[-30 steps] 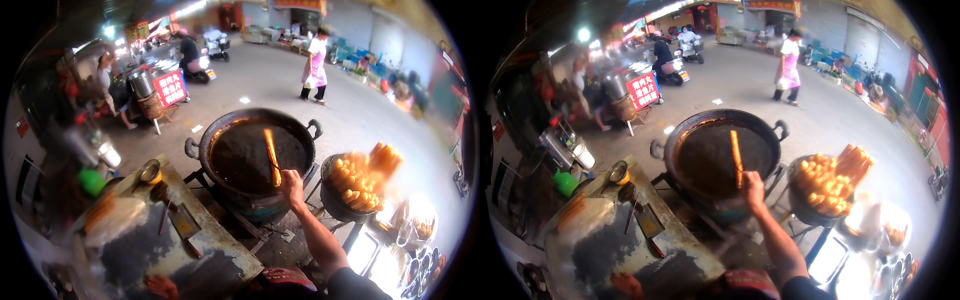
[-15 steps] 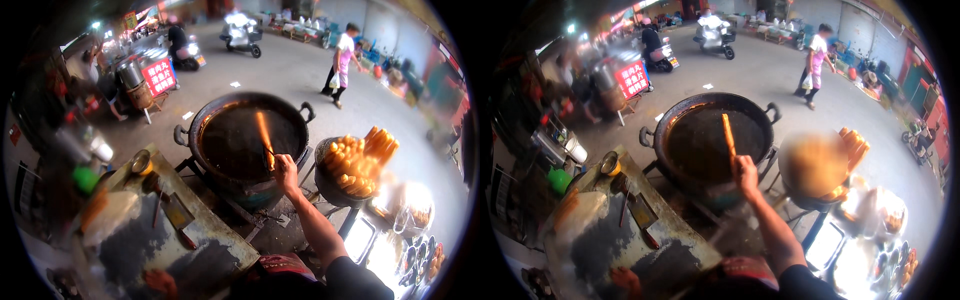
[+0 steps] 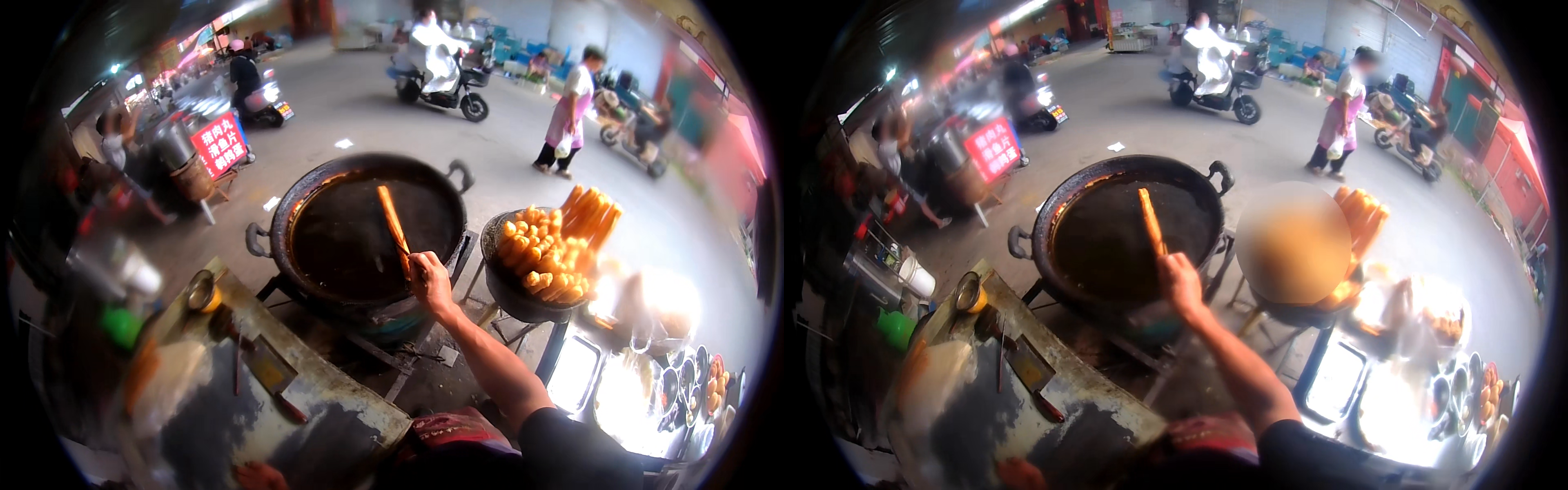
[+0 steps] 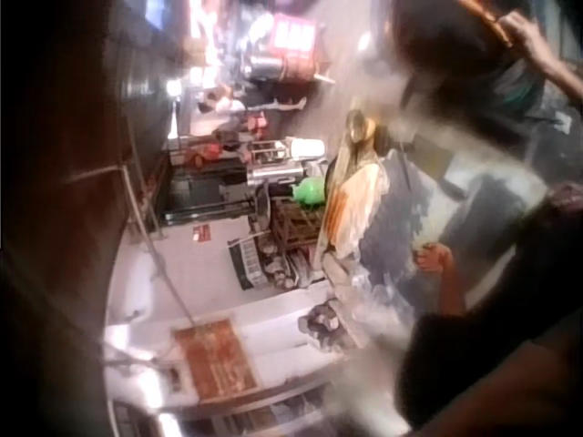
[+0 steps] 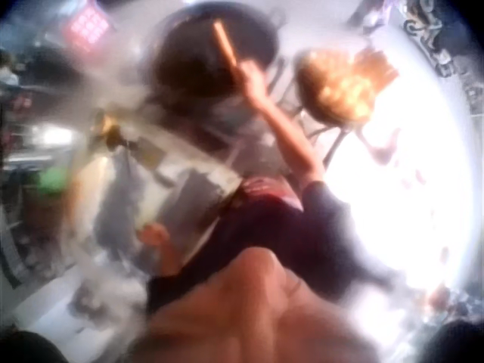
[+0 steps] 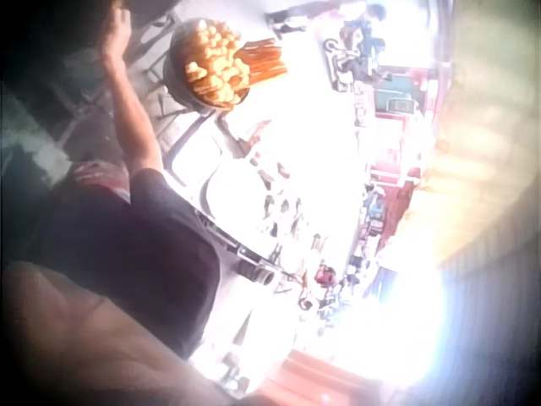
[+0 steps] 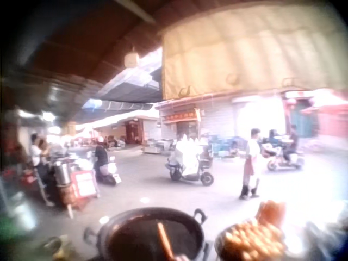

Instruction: The person deep fries long pieces of dough in a large vat of oil, turning them with long chopsticks and moving them to a draining rack.

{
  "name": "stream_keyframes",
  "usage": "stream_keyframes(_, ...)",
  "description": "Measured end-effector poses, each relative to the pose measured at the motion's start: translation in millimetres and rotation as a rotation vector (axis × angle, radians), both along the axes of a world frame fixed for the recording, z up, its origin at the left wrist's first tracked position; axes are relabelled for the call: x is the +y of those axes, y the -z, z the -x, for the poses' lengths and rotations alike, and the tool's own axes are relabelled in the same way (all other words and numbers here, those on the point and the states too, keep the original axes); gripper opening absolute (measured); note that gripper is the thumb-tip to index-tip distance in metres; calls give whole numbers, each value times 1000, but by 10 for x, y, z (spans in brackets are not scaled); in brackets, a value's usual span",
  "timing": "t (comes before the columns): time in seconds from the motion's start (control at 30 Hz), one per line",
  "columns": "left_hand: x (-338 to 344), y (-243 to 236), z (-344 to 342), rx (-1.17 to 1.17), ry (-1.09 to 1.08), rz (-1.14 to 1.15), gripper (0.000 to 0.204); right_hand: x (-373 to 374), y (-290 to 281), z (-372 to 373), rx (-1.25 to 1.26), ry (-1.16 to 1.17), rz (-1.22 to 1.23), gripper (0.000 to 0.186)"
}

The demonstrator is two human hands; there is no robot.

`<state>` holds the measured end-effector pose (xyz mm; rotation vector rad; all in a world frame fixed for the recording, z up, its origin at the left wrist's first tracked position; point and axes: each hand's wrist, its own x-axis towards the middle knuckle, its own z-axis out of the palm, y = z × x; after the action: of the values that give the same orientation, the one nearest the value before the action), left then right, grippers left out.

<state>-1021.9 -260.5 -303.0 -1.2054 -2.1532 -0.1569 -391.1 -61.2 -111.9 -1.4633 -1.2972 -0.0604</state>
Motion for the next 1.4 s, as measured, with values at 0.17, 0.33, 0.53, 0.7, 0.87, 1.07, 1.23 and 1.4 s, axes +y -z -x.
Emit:
stream_keyframes(0.17,-6,57,46,17,22,82,33,-50,-15,63,118,-82,64,8)
stream_keyframes(0.33,-497,26,290,51,-64,177,31,-163,-195,200,-65,-76,-40,18)
stream_keyframes(0.53,-559,-9,93,47,-191,152,27,-42,-217,37,144,-22,-103,12)
stream_keyframes(0.7,-467,-320,-154,-125,-318,289,35,304,-135,-108,477,59,-165,9)
stream_keyframes(0.87,-443,-35,127,5,-263,265,43,500,-32,-238,467,83,-128,9)
stream_keyframes(1.07,-204,-21,115,21,20,-47,39,627,40,-163,206,4,-139,10)
stream_keyframes(1.23,-102,-49,81,101,70,-100,37,518,-63,56,86,-66,-95,13)
stream_keyframes(1.4,-424,-40,156,190,82,-105,36,554,48,-17,121,-86,-139,13)
